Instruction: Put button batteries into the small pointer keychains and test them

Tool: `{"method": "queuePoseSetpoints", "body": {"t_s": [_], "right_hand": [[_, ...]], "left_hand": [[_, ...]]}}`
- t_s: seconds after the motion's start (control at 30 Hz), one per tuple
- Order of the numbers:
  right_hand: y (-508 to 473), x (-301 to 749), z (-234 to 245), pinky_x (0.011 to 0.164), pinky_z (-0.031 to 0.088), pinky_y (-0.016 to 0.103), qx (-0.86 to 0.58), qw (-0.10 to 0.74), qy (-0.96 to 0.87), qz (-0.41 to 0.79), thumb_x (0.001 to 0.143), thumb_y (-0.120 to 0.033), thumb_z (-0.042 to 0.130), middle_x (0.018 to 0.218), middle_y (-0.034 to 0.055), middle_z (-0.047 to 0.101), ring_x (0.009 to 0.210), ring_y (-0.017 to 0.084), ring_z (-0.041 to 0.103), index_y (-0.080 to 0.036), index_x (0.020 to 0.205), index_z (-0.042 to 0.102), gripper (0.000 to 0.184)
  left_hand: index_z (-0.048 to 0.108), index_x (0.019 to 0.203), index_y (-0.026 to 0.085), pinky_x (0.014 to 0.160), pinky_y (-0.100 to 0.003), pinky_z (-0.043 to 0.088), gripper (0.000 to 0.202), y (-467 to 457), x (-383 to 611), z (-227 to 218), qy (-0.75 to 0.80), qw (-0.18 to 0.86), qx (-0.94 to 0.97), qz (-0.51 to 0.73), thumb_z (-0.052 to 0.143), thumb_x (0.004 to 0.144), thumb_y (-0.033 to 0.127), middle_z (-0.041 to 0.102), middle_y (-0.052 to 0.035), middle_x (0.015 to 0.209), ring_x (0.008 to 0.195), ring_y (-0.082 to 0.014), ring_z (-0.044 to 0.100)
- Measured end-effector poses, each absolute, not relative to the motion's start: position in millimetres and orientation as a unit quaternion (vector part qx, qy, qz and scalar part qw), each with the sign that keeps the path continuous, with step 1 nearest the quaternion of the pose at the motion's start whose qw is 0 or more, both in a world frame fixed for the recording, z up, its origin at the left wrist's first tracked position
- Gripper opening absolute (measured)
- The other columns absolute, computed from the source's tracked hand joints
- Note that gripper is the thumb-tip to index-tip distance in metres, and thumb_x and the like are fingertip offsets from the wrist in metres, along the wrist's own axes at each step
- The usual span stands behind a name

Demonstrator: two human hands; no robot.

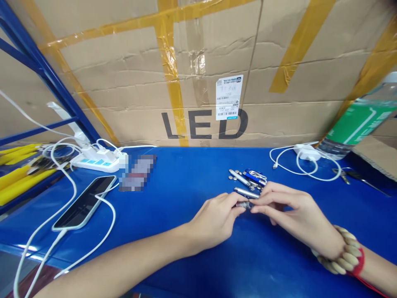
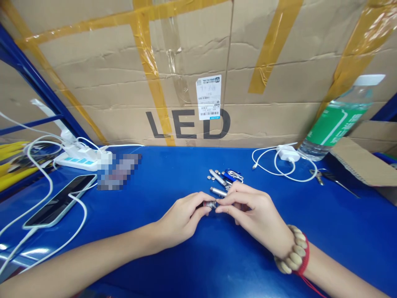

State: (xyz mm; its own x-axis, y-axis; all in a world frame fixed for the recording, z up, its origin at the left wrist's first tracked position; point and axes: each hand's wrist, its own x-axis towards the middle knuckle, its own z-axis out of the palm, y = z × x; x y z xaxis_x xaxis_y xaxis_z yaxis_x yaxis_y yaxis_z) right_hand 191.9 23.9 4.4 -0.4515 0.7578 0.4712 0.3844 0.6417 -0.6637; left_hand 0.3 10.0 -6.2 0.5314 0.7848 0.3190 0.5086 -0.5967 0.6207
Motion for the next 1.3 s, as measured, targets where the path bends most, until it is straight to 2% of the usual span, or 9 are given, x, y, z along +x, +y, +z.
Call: {"method": "queuePoseSetpoints", "body": {"t_s": [0.4,0.67,0.97,1.3], "right_hand": [[27.9,190.8,-0.7,0.038,0.043,0.019,-0.377,0.391,-0.778,0.316,0.075,-0.033,0.066,0.066,0.0002,0.054,0.038,0.006,0.051,-0.017,0.068,0.067,0.018],[25.6,184.4,3.4,0.035,0.042,0.019,-0.393,0.412,-0.74,0.358,0.072,-0.04,0.067,0.07,0.0004,0.053,0.037,0.005,0.051,-0.017,0.072,0.067,0.023],[30.1,184.6,5.3,0.037,0.042,0.019,-0.369,0.414,-0.756,0.349,0.073,-0.034,0.067,0.067,0.0008,0.054,0.039,0.005,0.051,-0.016,0.069,0.068,0.019],[30.4,183.1,4.2,0.036,0.042,0.02,-0.37,0.402,-0.745,0.382,0.07,-0.04,0.068,0.067,-0.0001,0.053,0.04,0.005,0.049,-0.016,0.064,0.067,0.025]], "left_hand": [[0.055,0.1,0.018,0.075,-0.025,0.045,0.019,13.2,0.3,-5.3,0.395,0.266,0.829,0.292,0.038,0.091,0.018,0.063,-0.0041,0.09,0.082,-0.0153,0.058],[0.052,0.094,0.02,0.068,-0.022,0.042,0.015,11.8,0.9,-6.3,0.402,0.279,0.814,0.313,0.036,0.091,0.02,0.06,-0.0002,0.079,0.072,-0.0129,0.057],[0.046,0.085,0.019,0.072,-0.023,0.043,0.013,14.3,-1.3,-7.7,0.385,0.338,0.798,0.319,0.035,0.092,0.023,0.062,-0.0001,0.078,0.074,-0.0129,0.06],[0.042,0.08,0.02,0.067,-0.022,0.043,0.01,15.8,0.0,-11.3,0.364,0.341,0.796,0.343,0.039,0.09,0.019,0.064,-0.0006,0.078,0.073,-0.0128,0.061]]}}
